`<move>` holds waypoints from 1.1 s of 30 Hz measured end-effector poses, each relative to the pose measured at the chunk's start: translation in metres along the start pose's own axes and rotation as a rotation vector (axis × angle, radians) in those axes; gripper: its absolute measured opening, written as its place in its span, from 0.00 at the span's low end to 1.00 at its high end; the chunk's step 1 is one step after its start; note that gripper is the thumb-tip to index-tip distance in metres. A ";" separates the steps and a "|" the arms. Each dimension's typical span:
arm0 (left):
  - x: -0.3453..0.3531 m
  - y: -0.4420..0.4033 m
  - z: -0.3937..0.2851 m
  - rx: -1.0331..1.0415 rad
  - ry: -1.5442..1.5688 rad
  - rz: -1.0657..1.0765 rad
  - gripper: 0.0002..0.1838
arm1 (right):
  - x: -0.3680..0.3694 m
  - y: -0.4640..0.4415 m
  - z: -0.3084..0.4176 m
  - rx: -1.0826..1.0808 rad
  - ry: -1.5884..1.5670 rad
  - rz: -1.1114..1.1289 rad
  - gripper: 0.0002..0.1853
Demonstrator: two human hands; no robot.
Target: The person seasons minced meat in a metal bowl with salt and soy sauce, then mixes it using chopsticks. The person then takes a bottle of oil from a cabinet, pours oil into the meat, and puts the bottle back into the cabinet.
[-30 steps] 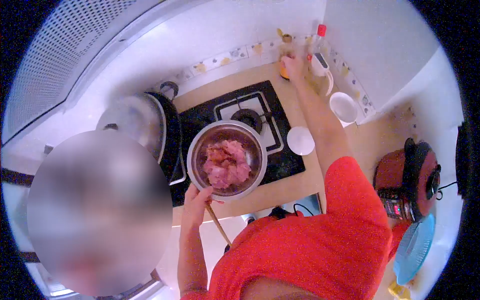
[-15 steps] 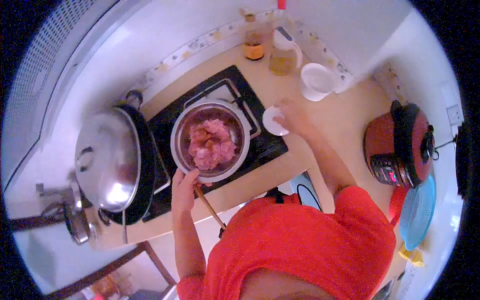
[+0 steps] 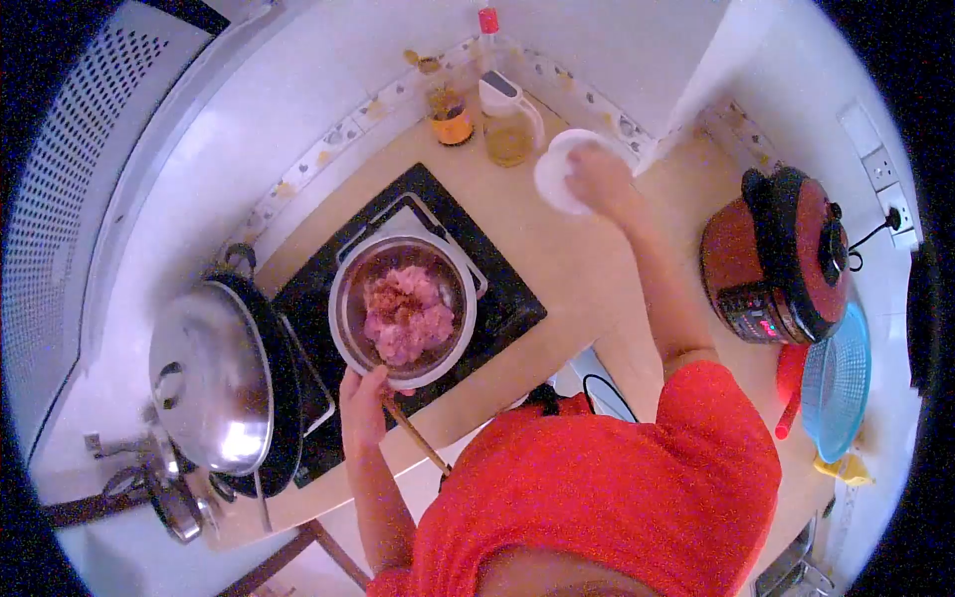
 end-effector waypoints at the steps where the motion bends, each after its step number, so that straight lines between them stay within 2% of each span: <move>1: -0.001 -0.001 0.001 0.004 -0.011 0.000 0.15 | 0.000 -0.012 -0.016 0.043 0.095 -0.015 0.15; 4: 0.002 0.002 0.002 0.032 0.039 -0.021 0.15 | 0.007 -0.033 -0.045 0.069 0.319 0.038 0.15; 7: 0.000 -0.002 0.008 0.019 -0.003 -0.060 0.14 | 0.018 -0.042 -0.062 -0.010 0.207 -0.017 0.14; 10: 0.001 -0.002 0.011 -0.008 -0.021 -0.065 0.14 | 0.030 -0.055 -0.065 0.084 0.289 0.054 0.13; 13: 0.009 0.006 0.011 -0.043 -0.050 -0.136 0.13 | 0.019 -0.052 -0.057 0.028 0.230 0.049 0.15; 15: 0.014 0.012 0.011 -0.054 -0.082 -0.124 0.13 | 0.005 -0.039 -0.044 0.063 0.192 -0.016 0.16; 16: 0.019 0.013 0.008 -0.063 -0.103 -0.110 0.13 | -0.005 -0.028 -0.034 -0.021 0.168 -0.083 0.15; 17: 0.032 0.019 0.002 0.011 -0.159 -0.099 0.13 | -0.013 -0.013 -0.026 -0.104 0.149 -0.149 0.15; 18: 0.033 0.017 0.009 0.011 -0.153 -0.057 0.15 | -0.008 -0.001 -0.022 -0.029 0.048 -0.137 0.14; 20: 0.026 0.012 0.023 0.013 -0.141 0.020 0.19 | 0.018 0.044 -0.024 -0.063 -0.113 -0.136 0.15; 21: 0.048 0.022 0.012 0.031 -0.093 -0.006 0.15 | 0.029 0.074 -0.021 -0.173 -0.164 -0.145 0.16; 23: 0.044 0.016 0.023 0.125 -0.167 0.087 0.15 | 0.019 0.145 0.015 -0.100 -0.206 0.023 0.19; 25: 0.060 0.025 0.018 0.074 -0.137 0.200 0.15 | 0.030 0.216 0.040 0.143 -0.436 0.212 0.19; 27: 0.076 0.035 0.024 0.100 -0.156 0.287 0.14 | 0.013 0.282 0.080 0.013 -0.266 0.325 0.19; 29: 0.081 0.040 0.037 0.060 -0.137 0.375 0.14 | 0.003 0.332 0.137 -0.008 -0.147 0.305 0.21; 31: 0.095 0.040 0.059 0.018 -0.120 0.475 0.13 | 0.006 0.367 0.170 -0.174 -0.181 -0.020 0.24; 32: 0.105 0.043 0.069 -0.031 -0.138 0.605 0.12 | 0.006 0.381 0.181 -0.260 -0.194 -0.173 0.26; 33: 0.121 0.064 0.071 -0.012 -0.079 0.629 0.12 | 0.006 0.391 0.188 -0.240 -0.195 -0.198 0.26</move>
Point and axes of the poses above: each hand's wrist, its own y-axis away from the middle knuckle, its own x-axis out of the palm, z = x × y, the point moved 2 cm from there along -y, towards the middle knuckle, and after that the axes turned 1 degree about -x, right-handed, at the moved point
